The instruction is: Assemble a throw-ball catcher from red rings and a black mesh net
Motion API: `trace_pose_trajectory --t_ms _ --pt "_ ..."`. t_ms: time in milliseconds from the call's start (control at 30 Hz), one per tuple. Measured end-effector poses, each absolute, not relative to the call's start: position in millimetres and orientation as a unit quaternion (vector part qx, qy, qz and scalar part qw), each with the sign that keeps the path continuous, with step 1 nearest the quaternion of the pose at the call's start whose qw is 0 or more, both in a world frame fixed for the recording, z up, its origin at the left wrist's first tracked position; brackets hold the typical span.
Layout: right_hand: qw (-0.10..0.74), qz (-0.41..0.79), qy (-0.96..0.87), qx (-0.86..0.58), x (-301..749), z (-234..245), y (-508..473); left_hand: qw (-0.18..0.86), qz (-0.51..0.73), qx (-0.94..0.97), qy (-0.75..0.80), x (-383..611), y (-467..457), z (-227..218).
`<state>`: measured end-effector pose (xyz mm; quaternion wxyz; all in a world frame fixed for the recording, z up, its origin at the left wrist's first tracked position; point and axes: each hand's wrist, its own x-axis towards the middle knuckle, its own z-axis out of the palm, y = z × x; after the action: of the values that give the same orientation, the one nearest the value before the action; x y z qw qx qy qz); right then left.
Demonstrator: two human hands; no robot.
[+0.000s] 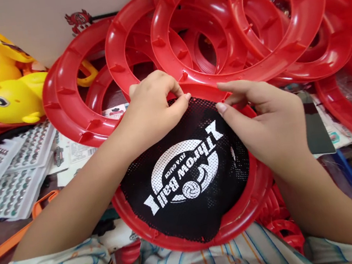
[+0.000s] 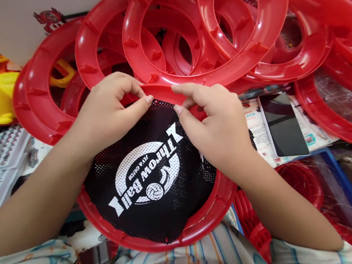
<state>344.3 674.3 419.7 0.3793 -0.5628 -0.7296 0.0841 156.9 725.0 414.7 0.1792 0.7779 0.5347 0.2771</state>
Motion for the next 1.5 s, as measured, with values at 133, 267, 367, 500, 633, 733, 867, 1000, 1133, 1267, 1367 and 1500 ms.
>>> trace_pose_trajectory --t_ms 133,267,367,500,633,733,867,1000,1133,1267,1367,1500 --pt "0.415 0.134 -0.677 -0.593 344.5 415.7 677.1 0.181 0.281 0.778 0.531 156.5 723.7 414.4" --pt "0.402 0.133 -0.678 -0.601 345.5 413.2 679.8 0.176 0.296 0.777 0.527 156.9 720.6 415.1" --pt "0.393 0.14 -0.679 -0.604 346.4 413.3 680.6 0.178 0.3 0.777 0.524 157.2 719.7 415.1" --pt "0.395 0.137 -0.681 -0.602 346.3 415.1 681.3 0.177 0.298 0.775 0.529 157.6 719.5 414.9" --pt "0.395 0.139 -0.68 -0.602 345.5 418.7 682.8 0.17 0.293 0.772 0.538 158.4 718.1 416.1" --pt "0.387 0.141 -0.68 -0.607 345.9 420.8 684.6 0.171 0.291 0.77 0.541 159.1 717.0 416.9" --pt "0.377 0.157 -0.681 -0.608 348.1 420.6 685.1 0.167 0.293 0.768 0.544 159.5 716.9 416.3" --pt "0.372 0.143 -0.692 -0.602 350.1 418.9 683.0 0.17 0.292 0.774 0.536 158.3 717.7 415.6" --pt "0.356 0.123 -0.709 -0.596 348.3 419.2 683.9 0.17 0.296 0.774 0.534 157.5 717.8 414.4" --pt "0.292 0.04 -0.755 -0.585 346.3 426.0 682.5 0.172 0.299 0.772 0.534 157.7 717.2 414.7" --pt "0.262 -0.048 -0.781 -0.565 347.2 433.5 665.6 0.172 0.28 0.776 0.538 155.9 716.8 419.8" --pt "0.17 -0.039 -0.827 -0.534 349.2 431.9 625.1 0.143 0.239 0.786 0.552 150.7 715.6 432.6"
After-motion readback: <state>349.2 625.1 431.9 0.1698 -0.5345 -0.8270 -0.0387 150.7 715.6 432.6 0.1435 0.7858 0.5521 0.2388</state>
